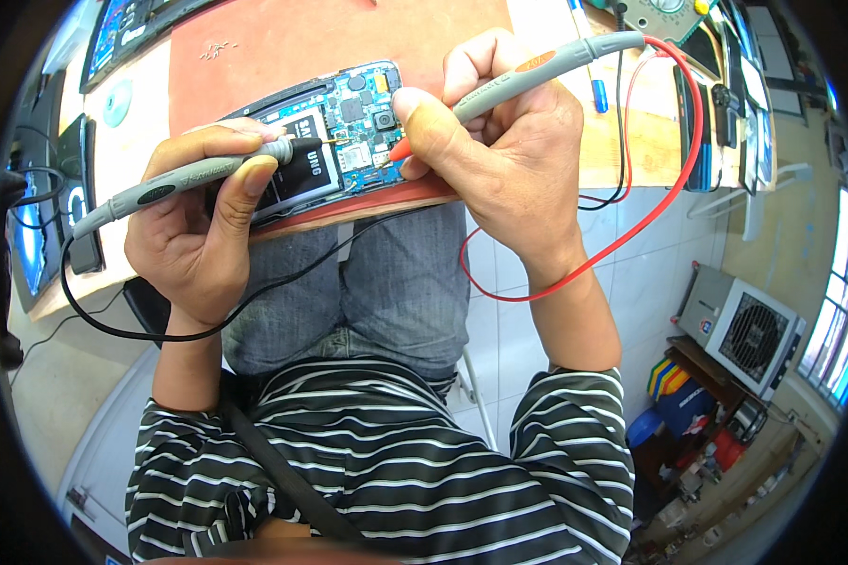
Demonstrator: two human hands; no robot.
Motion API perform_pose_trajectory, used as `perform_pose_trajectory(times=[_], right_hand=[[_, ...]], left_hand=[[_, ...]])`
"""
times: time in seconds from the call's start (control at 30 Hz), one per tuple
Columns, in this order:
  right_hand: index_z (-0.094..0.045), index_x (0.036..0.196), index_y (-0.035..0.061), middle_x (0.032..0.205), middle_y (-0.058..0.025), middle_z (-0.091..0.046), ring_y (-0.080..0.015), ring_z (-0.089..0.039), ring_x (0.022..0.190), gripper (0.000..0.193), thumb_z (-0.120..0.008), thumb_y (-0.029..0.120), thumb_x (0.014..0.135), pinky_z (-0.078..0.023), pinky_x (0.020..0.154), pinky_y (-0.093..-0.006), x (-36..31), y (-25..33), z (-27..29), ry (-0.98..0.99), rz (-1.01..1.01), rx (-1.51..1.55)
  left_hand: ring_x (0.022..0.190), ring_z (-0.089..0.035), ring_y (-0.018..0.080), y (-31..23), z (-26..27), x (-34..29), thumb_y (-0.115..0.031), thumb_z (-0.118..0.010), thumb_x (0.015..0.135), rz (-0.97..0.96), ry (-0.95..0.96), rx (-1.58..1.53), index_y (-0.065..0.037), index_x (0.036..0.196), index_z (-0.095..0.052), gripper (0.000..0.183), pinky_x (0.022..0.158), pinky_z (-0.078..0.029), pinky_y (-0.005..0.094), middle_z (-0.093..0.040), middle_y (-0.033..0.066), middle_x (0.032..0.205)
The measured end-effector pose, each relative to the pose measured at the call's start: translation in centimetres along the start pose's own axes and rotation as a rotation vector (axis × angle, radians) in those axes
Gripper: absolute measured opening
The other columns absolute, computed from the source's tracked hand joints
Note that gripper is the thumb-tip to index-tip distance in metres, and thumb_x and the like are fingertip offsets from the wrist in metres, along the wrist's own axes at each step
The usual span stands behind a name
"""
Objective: The person uses a multimeter to probe various points on a disassembled smartphone motherboard. They hold the device steady with one hand while moving the probes with the other, occasionally switching probes and repositioning the board on the workbench.
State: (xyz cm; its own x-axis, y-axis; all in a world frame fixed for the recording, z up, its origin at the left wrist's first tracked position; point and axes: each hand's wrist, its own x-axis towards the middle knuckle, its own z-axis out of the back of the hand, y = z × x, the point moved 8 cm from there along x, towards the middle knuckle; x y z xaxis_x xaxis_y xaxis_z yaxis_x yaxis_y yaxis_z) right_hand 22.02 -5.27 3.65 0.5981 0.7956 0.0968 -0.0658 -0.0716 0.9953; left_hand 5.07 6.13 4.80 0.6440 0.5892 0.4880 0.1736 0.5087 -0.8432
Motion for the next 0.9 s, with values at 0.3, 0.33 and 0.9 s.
perform_pose_trajectory(times=[0.3, 0.33, 0.9], right_hand=[[-0.043, 0.077, 0.0057, 0.066, -0.0013, -0.055, -0.0108, -0.063, 0.054, 0.026, -0.067, -0.002, 0.084, -0.055, 0.048, -0.0225, -0.01, -0.41, 0.36, 0.021, -0.045, -0.132], [-0.043, 0.078, 0.0054, 0.066, -0.0016, -0.056, -0.011, -0.064, 0.055, 0.026, -0.067, -0.002, 0.084, -0.056, 0.049, -0.0226, 0.05, -0.42, 0.41, 0.028, -0.05, -0.16], [-0.044, 0.08, 0.0066, 0.063, -0.0018, -0.056, -0.0108, -0.064, 0.053, 0.024, -0.067, 0.003, 0.086, -0.051, 0.043, -0.0199, 0.09, -0.09, 0.24, -0.022, 0.015, -0.015]], left_hand=[[0.086, -0.064, 0.0186, -0.27, 0.01, -0.17, 0.003, -0.071, 0.081, 0.06, 0.016, 0.047, 0.003, 0.097, -0.064, 0.017, 0.076, -0.051, 0.0277, -0.066, 0.0117, 0.093], [0.088, -0.064, 0.0203, -0.09, -0.04, -0.16, 0.003, -0.071, 0.081, 0.094, 0.017, 0.011, 0.003, 0.097, -0.064, 0.018, 0.079, -0.051, 0.0297, -0.066, 0.012, 0.094], [0.081, -0.066, 0.0155, 0.18, -0.03, -0.06, 0.0, -0.073, 0.082, 0.037, 0.014, -0.001, 0.002, 0.095, -0.065, 0.015, 0.071, -0.052, 0.0253, -0.068, 0.0092, 0.091]])
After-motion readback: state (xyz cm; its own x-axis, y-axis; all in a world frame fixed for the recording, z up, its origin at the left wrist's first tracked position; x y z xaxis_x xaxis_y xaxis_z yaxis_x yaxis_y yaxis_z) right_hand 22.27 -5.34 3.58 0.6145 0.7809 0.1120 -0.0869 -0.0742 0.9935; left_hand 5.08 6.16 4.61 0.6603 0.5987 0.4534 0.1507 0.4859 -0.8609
